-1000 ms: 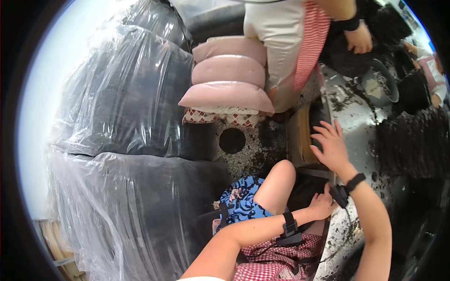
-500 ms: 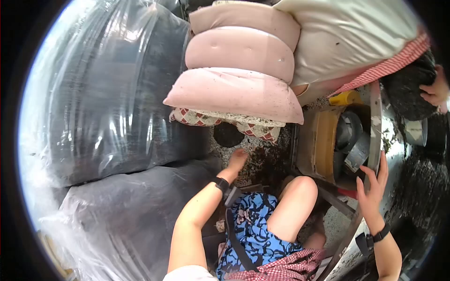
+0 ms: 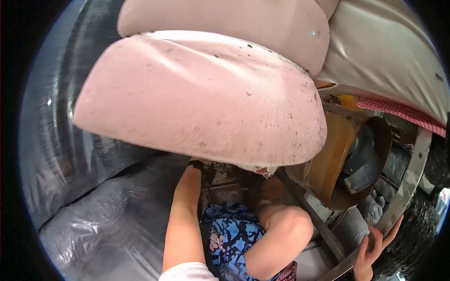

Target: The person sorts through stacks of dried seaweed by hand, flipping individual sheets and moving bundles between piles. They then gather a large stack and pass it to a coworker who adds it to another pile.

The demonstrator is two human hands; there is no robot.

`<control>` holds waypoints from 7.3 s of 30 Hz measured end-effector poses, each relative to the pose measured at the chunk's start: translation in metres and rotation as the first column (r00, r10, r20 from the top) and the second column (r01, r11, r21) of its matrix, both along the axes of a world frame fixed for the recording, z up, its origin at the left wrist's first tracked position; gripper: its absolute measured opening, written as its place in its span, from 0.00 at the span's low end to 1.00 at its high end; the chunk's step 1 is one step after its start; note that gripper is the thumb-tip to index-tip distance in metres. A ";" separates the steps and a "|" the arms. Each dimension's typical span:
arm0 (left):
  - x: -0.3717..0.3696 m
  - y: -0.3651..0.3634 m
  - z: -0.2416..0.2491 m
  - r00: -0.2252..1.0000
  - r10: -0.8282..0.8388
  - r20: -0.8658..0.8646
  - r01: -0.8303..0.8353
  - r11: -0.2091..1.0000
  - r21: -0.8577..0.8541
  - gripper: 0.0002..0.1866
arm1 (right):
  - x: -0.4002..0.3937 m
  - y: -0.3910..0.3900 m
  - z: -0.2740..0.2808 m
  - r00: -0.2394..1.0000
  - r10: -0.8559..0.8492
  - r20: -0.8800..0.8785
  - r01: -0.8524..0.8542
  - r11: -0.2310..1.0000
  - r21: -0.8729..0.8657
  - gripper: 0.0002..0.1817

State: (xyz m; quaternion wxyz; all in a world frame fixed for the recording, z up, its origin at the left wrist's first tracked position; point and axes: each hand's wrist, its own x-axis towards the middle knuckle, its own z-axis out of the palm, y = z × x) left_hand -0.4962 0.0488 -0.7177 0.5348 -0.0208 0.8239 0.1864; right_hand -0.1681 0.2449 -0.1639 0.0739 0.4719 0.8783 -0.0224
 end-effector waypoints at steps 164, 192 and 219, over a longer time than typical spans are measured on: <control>0.458 -0.049 0.564 0.046 -0.233 -0.971 0.747 -0.638 0.188 0.19 | 0.361 -0.394 0.087 0.534 -0.604 -0.592 0.762 0.647 0.027 0.36; 0.470 -0.037 0.574 0.309 -0.511 -0.802 0.744 -0.395 0.538 0.38 | 0.309 -0.358 0.094 0.579 -0.467 -0.668 0.609 0.793 -0.028 0.35; 0.471 -0.032 0.604 0.499 -0.857 -0.133 0.365 0.068 0.929 0.35 | 0.388 -0.417 0.107 -0.621 0.292 -0.727 0.784 0.217 -0.582 0.27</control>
